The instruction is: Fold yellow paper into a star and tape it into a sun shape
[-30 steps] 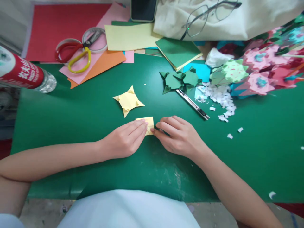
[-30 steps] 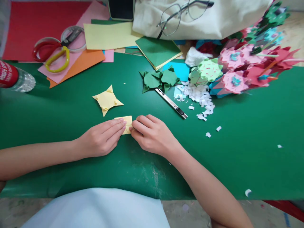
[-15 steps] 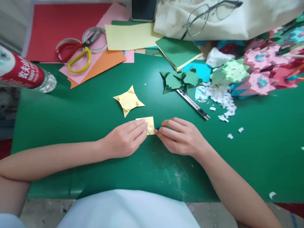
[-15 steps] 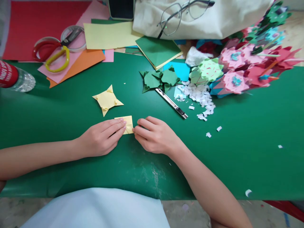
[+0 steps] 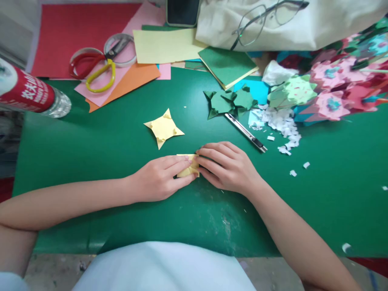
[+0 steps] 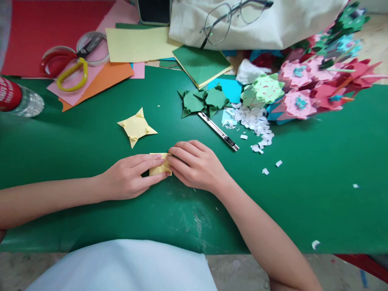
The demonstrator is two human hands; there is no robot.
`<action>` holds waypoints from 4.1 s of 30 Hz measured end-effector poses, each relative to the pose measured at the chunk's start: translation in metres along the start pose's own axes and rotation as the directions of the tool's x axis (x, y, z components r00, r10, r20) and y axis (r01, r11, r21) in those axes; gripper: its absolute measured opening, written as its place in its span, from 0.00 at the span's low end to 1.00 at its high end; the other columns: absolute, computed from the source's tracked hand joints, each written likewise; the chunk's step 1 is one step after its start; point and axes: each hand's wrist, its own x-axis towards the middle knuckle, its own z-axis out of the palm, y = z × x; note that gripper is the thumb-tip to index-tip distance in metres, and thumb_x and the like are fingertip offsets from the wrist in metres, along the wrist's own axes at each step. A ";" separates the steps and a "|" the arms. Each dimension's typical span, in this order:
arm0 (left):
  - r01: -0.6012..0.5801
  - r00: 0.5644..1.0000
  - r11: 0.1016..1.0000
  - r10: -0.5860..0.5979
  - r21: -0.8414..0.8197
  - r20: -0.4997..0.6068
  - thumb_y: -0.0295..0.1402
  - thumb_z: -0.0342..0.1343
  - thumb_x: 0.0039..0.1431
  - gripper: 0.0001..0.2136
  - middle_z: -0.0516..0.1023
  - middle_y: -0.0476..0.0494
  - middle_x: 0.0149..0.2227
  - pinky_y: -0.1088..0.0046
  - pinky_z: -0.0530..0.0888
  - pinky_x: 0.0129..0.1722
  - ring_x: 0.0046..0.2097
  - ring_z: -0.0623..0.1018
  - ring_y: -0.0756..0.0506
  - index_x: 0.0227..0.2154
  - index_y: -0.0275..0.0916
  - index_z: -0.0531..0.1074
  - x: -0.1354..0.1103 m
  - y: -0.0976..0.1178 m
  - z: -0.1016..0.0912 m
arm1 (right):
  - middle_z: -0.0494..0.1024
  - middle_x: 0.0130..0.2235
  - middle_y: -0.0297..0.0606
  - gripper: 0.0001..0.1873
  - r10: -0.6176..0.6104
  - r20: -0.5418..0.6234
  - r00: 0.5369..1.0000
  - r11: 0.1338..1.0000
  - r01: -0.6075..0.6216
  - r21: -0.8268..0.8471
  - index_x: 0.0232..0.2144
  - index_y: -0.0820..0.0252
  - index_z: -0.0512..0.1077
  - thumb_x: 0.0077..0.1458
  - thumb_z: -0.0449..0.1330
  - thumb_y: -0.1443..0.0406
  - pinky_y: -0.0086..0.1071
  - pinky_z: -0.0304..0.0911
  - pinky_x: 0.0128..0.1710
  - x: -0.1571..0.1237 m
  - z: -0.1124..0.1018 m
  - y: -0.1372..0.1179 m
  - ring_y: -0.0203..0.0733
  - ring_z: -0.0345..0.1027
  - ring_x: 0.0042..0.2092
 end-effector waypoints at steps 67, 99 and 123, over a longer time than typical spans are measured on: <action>0.003 1.000 0.999 -0.002 0.039 -0.019 0.25 0.53 0.61 0.12 0.80 0.33 0.48 0.64 0.81 0.52 0.50 0.80 0.41 0.46 0.27 0.73 0.003 -0.001 -0.003 | 0.77 0.32 0.35 0.07 0.343 0.181 0.922 0.851 -0.387 0.356 0.31 0.57 0.73 0.62 0.58 0.65 0.35 0.52 0.36 0.003 0.001 -0.006 0.38 0.60 0.34; -0.027 0.999 0.995 0.031 0.096 -0.039 0.24 0.54 0.61 0.13 0.81 0.33 0.47 0.64 0.82 0.51 0.50 0.81 0.40 0.48 0.25 0.73 0.002 0.000 -0.002 | 0.70 0.32 0.38 0.10 0.400 0.271 0.876 0.890 -0.441 0.113 0.30 0.59 0.66 0.63 0.50 0.65 0.38 0.45 0.36 0.012 0.003 -0.021 0.42 0.54 0.35; -0.069 0.996 0.986 0.076 0.150 -0.041 0.22 0.56 0.61 0.13 0.81 0.35 0.48 0.65 0.81 0.53 0.51 0.81 0.40 0.48 0.25 0.73 0.000 -0.002 -0.001 | 0.71 0.32 0.39 0.11 0.422 0.297 0.856 0.902 -0.428 -0.047 0.30 0.60 0.66 0.64 0.49 0.65 0.38 0.44 0.36 0.017 0.005 -0.027 0.44 0.54 0.35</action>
